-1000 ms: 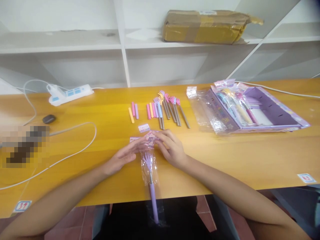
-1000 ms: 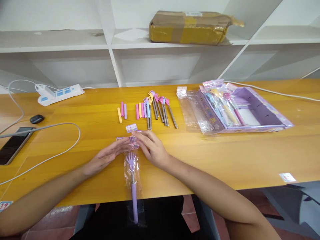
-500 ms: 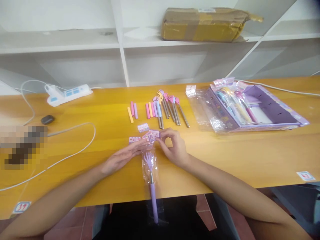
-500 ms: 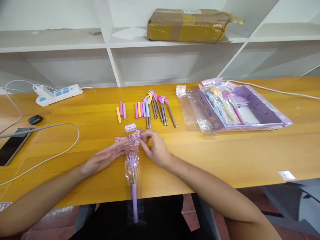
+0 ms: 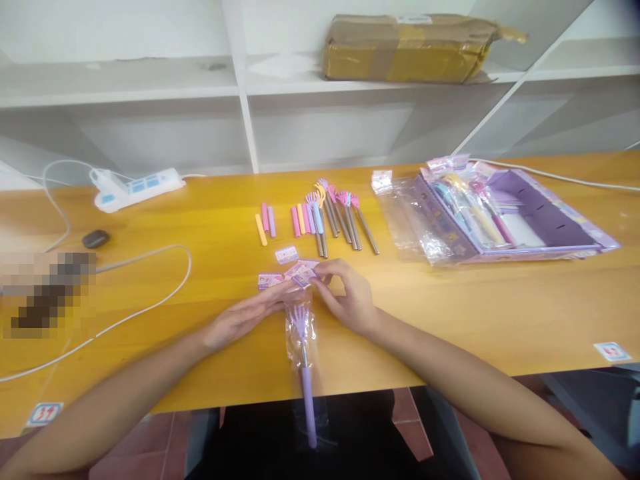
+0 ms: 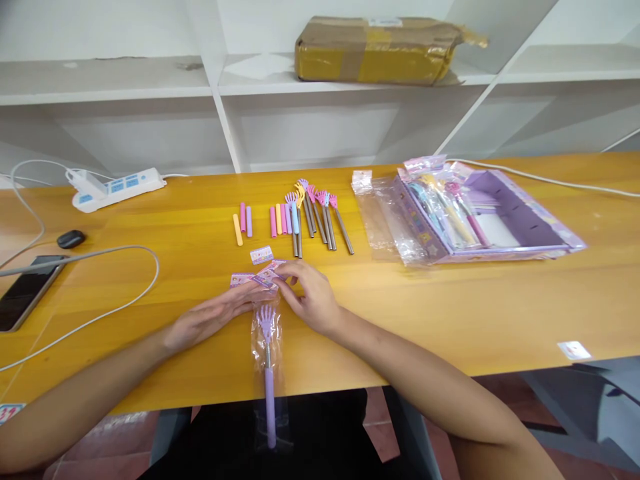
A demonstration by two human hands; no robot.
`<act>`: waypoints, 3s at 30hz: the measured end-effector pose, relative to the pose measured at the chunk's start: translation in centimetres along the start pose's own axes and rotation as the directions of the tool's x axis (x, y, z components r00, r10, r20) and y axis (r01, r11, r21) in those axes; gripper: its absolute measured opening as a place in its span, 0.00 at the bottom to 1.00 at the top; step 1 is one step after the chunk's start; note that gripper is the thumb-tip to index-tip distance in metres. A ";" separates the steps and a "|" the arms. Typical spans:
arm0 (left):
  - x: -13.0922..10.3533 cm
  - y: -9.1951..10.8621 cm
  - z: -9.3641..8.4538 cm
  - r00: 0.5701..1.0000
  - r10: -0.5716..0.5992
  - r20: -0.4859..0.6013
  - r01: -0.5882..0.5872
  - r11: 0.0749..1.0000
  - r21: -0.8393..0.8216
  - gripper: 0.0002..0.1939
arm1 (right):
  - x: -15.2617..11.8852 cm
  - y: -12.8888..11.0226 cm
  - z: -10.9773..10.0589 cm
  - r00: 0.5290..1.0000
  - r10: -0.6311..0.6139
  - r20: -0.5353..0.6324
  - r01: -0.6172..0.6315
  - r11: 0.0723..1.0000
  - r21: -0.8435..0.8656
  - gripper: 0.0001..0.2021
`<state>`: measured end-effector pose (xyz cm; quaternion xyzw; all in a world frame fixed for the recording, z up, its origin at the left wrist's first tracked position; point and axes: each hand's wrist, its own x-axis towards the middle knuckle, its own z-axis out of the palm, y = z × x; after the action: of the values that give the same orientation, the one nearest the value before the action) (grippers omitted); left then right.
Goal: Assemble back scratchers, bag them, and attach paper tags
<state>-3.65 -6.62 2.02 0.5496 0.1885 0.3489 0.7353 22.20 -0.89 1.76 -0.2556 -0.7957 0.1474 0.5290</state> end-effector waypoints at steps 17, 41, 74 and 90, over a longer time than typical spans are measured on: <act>0.0 -0.2 0.0 1.000 0.010 -0.017 -0.010 1.000 -0.022 0.34 | -0.3 0.5 -0.1 0.957 -0.177 0.228 0.185 0.983 -0.013 0.17; 0.0 -0.3 -0.6 0.996 -0.008 -0.090 0.002 0.997 -0.071 0.34 | -0.6 0.0 -0.2 0.931 -0.029 0.363 -0.044 0.981 0.191 0.25; -0.7 -0.7 -0.9 0.980 -0.093 -0.176 0.099 0.995 0.024 0.14 | 0.7 -0.4 -1.0 0.935 -0.148 0.322 0.106 0.984 0.143 0.20; -0.3 -0.6 -0.6 0.981 -0.069 -0.184 0.056 0.996 -0.071 0.21 | 0.5 -0.3 -0.7 0.928 -0.237 0.288 0.186 0.963 0.194 0.20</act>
<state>-4.02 -6.50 1.27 0.4840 0.2619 0.3815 0.7427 22.57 -0.93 2.57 -0.0977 -0.8766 0.1921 0.4302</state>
